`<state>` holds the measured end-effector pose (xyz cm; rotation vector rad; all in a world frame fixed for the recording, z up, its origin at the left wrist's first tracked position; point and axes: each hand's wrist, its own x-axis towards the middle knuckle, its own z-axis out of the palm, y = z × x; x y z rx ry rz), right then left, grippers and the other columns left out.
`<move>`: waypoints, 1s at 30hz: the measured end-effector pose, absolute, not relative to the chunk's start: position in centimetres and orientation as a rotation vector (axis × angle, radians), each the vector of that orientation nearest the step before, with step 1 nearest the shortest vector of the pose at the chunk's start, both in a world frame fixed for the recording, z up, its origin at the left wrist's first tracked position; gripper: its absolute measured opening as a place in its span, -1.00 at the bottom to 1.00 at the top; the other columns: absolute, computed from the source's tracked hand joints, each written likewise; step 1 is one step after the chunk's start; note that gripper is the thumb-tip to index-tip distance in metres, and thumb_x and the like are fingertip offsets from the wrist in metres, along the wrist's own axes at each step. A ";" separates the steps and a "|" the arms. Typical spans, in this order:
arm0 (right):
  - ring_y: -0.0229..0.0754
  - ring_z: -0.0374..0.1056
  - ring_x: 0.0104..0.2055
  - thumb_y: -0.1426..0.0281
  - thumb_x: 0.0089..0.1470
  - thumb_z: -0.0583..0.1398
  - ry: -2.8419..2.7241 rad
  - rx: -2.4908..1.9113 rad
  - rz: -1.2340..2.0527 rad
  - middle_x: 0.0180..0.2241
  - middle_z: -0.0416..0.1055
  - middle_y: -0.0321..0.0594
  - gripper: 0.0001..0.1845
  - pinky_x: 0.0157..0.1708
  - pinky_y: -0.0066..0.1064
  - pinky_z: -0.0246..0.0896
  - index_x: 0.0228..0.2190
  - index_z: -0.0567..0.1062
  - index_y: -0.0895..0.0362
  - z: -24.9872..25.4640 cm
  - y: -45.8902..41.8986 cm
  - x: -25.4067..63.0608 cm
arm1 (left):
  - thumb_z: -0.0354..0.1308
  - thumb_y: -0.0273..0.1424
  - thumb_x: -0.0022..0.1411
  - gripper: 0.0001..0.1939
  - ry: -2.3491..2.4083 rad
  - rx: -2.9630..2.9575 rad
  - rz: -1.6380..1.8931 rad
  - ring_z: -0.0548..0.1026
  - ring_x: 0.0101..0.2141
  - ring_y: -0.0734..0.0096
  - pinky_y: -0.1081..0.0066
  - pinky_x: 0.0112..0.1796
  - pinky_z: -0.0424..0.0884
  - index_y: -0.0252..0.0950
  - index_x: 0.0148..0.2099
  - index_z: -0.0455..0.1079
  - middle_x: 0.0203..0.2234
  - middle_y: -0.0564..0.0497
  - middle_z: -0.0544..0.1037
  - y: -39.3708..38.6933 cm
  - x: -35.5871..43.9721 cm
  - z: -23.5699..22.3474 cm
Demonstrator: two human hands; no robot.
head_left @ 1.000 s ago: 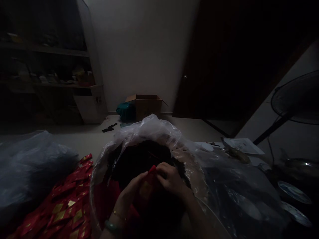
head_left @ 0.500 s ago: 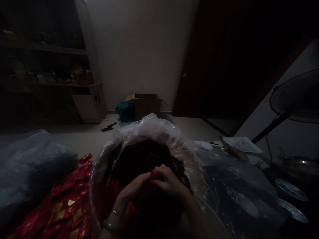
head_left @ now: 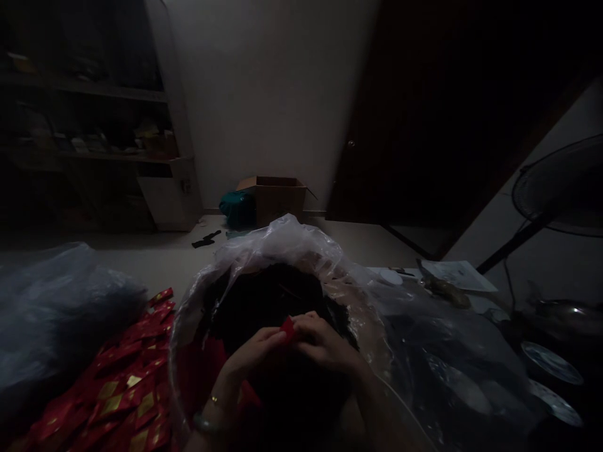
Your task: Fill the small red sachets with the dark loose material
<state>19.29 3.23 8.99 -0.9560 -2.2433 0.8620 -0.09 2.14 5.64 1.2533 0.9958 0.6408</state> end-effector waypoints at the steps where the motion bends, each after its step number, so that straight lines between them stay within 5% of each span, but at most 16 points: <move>1: -0.23 0.33 -0.25 0.58 -0.04 0.20 -2.255 -0.953 0.869 -0.33 0.46 -0.33 -0.84 -0.10 -0.35 0.05 -0.39 0.47 0.10 9.1 3.2 19.2 | 0.13 -0.13 0.06 -0.57 1.014 1.233 0.646 0.40 -0.19 0.27 0.35 -0.17 0.34 -0.35 -0.13 0.46 -0.28 -0.03 0.52 2.4 0.2 5.8; 5: -0.25 0.33 -0.37 0.52 -0.09 0.26 -2.213 -1.162 0.960 -0.44 0.48 -0.37 -0.90 -0.15 -0.36 0.08 -0.43 0.48 0.11 9.3 3.2 19.0 | 0.14 -0.07 0.03 -0.53 1.086 1.178 0.625 0.40 -0.33 0.35 0.40 -0.30 0.33 -0.37 -0.20 0.48 -0.44 0.02 0.49 2.8 1.1 6.8; 16: -0.20 0.25 -0.28 0.56 0.01 0.12 -2.298 -1.224 0.818 -0.39 0.37 -0.28 -0.85 -0.24 -0.42 0.16 -0.37 0.42 0.10 8.8 3.2 19.7 | 0.14 -0.16 0.03 -0.56 1.161 1.194 0.605 0.40 -0.19 0.29 0.32 -0.13 0.31 -0.36 -0.12 0.45 -0.27 -0.03 0.52 2.9 1.1 6.8; 19: -0.19 0.29 -0.21 0.54 0.03 0.13 -2.318 -1.119 0.877 -0.32 0.40 -0.26 -0.83 -0.09 -0.32 0.17 -0.31 0.42 0.10 8.9 3.3 19.9 | 0.14 -0.17 0.03 -0.56 1.144 1.188 0.588 0.40 -0.16 0.28 0.32 -0.10 0.30 -0.33 -0.09 0.45 -0.23 -0.03 0.53 2.8 0.8 6.8; 24: -0.24 0.38 -0.21 0.57 0.06 0.09 -2.442 -0.862 0.995 -0.32 0.48 -0.37 -0.78 0.26 -0.06 -0.41 -0.33 0.47 0.07 9.6 3.3 20.0 | 0.18 -0.24 -0.06 -0.57 1.049 1.259 0.505 0.40 -0.18 0.28 0.35 -0.12 0.29 -0.32 -0.12 0.46 -0.24 0.00 0.53 3.0 0.5 6.8; 27: -0.19 0.36 -0.14 0.57 -0.01 0.14 -2.456 -0.851 0.996 -0.25 0.50 -0.30 -0.79 0.18 -0.13 -0.13 -0.35 0.51 0.09 9.5 3.1 19.8 | 0.21 -0.33 -0.13 -0.63 0.981 1.394 0.534 0.38 -0.24 0.30 0.38 -0.18 0.30 -0.33 -0.20 0.47 -0.30 0.04 0.52 3.3 0.6 6.0; 30: -0.20 0.35 -0.33 0.46 -0.04 0.22 -2.463 -0.921 1.004 -0.40 0.49 -0.30 -0.92 -0.13 -0.34 0.18 -0.41 0.53 0.14 8.7 3.0 19.3 | 0.23 -0.32 -0.14 -0.64 0.939 1.381 0.557 0.38 -0.26 0.32 0.40 -0.21 0.30 -0.35 -0.23 0.46 -0.33 0.04 0.51 3.4 0.7 5.2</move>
